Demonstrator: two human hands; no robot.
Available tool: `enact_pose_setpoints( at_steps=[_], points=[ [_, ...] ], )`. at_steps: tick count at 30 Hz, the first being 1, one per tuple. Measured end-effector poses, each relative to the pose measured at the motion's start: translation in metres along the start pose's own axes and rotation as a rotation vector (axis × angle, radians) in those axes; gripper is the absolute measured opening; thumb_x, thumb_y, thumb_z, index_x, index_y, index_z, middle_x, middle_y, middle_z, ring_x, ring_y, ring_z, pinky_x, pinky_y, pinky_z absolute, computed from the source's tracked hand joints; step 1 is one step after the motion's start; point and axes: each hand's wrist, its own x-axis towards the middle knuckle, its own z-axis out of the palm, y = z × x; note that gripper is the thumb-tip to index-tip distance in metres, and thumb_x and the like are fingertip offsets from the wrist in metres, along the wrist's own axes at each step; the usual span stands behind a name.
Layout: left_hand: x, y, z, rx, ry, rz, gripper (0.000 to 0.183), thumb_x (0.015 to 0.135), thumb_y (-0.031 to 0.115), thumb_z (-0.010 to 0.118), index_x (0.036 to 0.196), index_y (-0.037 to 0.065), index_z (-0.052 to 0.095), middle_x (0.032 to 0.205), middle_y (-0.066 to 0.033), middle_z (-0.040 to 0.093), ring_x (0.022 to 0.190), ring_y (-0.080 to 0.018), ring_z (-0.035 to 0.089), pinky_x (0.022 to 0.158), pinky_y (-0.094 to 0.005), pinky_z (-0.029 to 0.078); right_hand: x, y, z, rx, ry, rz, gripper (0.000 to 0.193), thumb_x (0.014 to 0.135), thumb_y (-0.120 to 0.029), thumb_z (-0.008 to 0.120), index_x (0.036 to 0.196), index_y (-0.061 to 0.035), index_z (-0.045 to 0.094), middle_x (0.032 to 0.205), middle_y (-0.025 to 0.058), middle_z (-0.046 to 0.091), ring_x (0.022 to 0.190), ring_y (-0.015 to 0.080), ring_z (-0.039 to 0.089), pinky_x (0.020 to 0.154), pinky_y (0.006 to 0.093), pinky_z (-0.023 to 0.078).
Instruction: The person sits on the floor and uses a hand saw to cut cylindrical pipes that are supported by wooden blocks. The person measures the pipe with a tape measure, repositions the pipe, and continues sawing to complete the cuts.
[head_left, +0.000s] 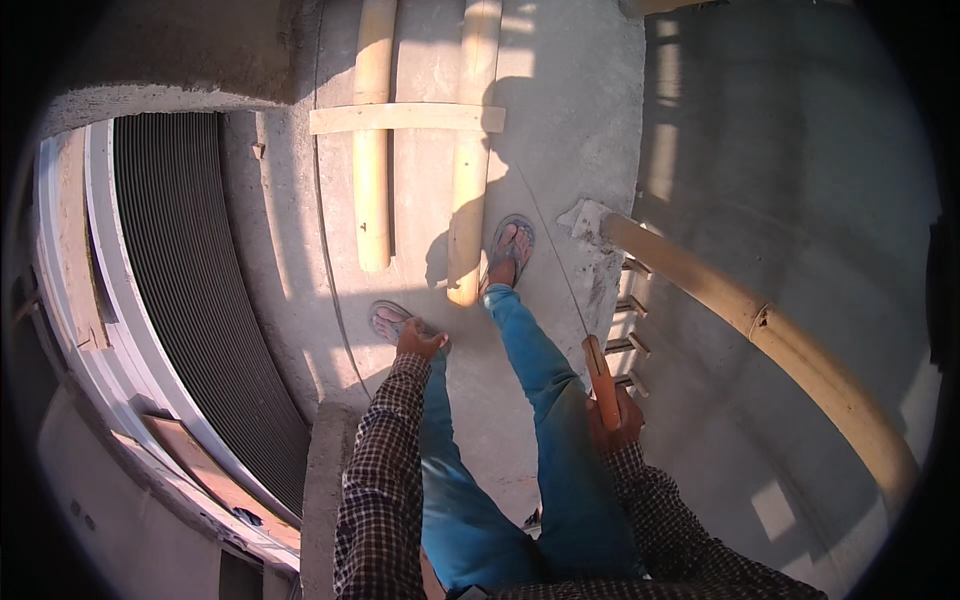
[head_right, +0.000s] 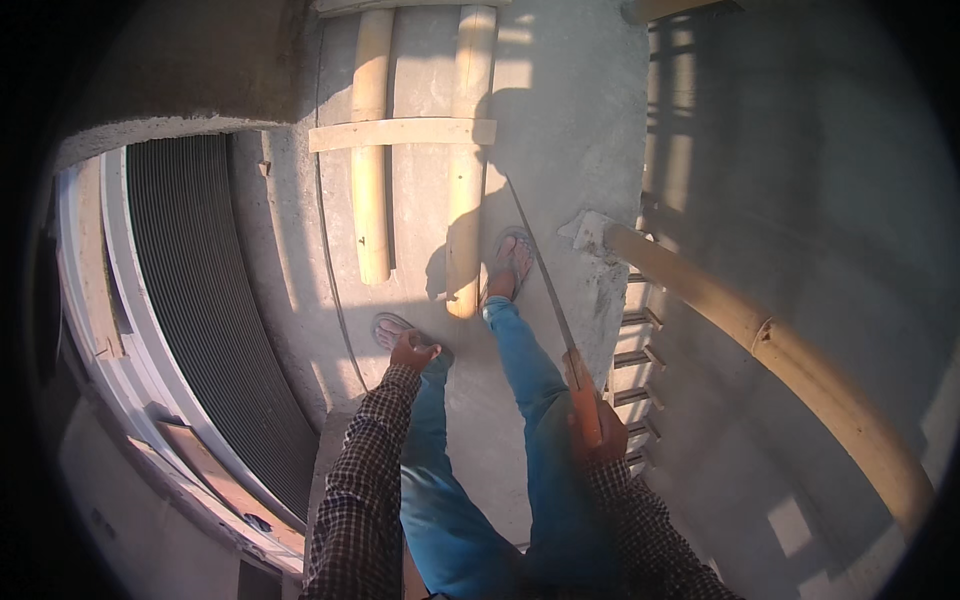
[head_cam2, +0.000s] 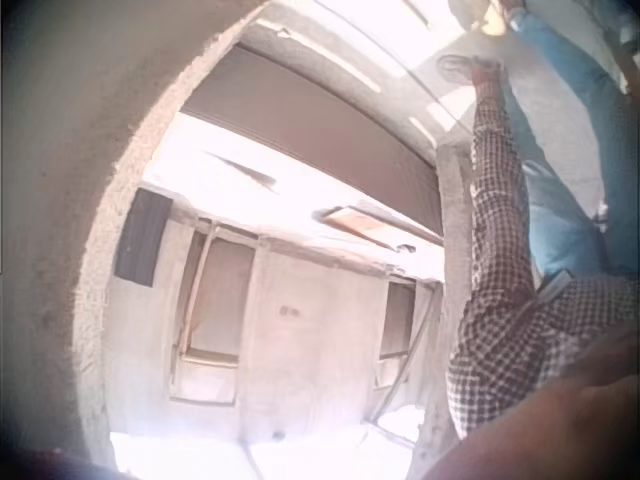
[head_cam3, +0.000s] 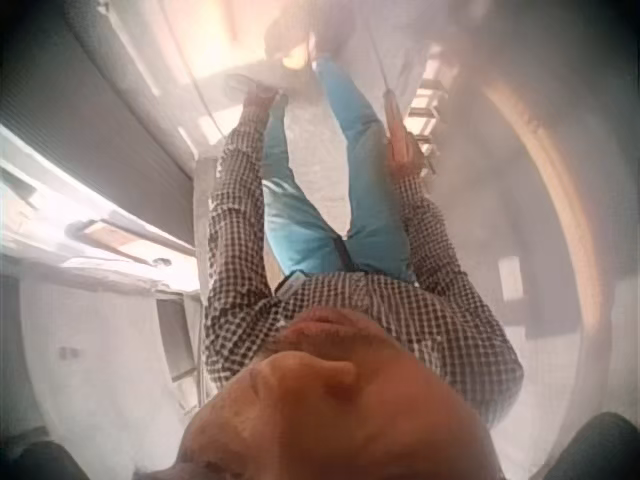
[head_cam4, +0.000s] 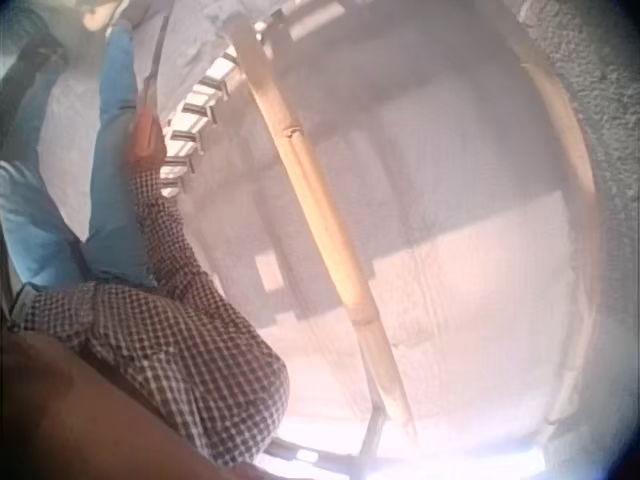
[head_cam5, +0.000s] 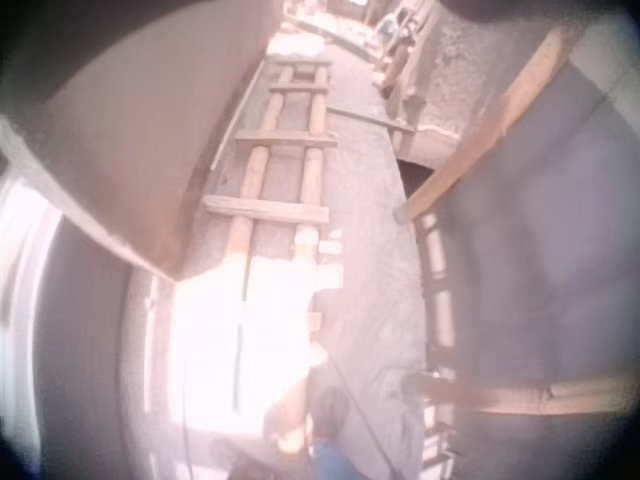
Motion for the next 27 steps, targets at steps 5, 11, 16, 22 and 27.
enact_pose_setpoints(
  at_steps=[5,11,16,22,27],
  points=[
    [0.078,0.062,0.068,-0.044,0.190,-0.008,0.105,0.058,0.035,0.094,0.142,0.001,0.040,0.139,-0.0204,0.052,0.132,-0.0349,0.047,0.110,-0.0442,0.041,0.049,0.012,-0.010,-0.215,-0.112,-0.241,0.033,0.083,-0.028,0.071,0.101,-0.0010,0.065,0.081,0.0153,0.062,0.067,0.0331,0.063,0.059,0.0415,0.051],
    [0.121,0.096,0.109,-0.044,0.207,-0.193,0.102,0.060,0.038,0.091,0.142,0.006,0.040,0.139,-0.0178,0.051,0.134,-0.0323,0.046,0.112,-0.0413,0.038,0.113,-0.001,-0.029,-0.254,-0.246,-0.399,0.036,0.086,-0.029,0.067,0.104,0.0019,0.064,0.079,0.0153,0.060,0.063,0.0321,0.061,0.055,0.0394,0.048],
    [0.113,0.073,0.111,0.004,0.243,-0.128,0.096,0.062,0.044,0.086,0.140,0.006,0.044,0.136,-0.0171,0.054,0.129,-0.0319,0.051,0.110,-0.0402,0.041,0.142,-0.003,-0.044,-0.269,-0.322,-0.509,0.040,0.090,-0.034,0.064,0.102,0.0038,0.064,0.078,0.0150,0.059,0.063,0.0308,0.060,0.055,0.0383,0.047],
    [0.020,0.083,0.033,0.086,0.101,-0.144,0.087,0.065,0.052,0.080,0.131,0.002,0.053,0.128,-0.0193,0.059,0.121,-0.0315,0.059,0.103,-0.0393,0.048,0.125,-0.010,-0.073,-0.136,-0.373,-0.595,0.042,0.091,-0.038,0.065,0.096,0.0036,0.063,0.075,0.0142,0.059,0.060,0.0276,0.059,0.053,0.0363,0.045],
    [-0.040,0.084,0.005,0.082,0.171,-0.057,0.086,0.062,0.054,0.079,0.125,-0.001,0.056,0.119,-0.0213,0.063,0.111,-0.0337,0.064,0.098,-0.0398,0.053,0.105,-0.015,-0.078,0.030,-0.336,-0.611,0.041,0.089,-0.038,0.069,0.084,0.0020,0.064,0.070,0.0126,0.060,0.059,0.0256,0.060,0.054,0.0361,0.047]
  ],
)
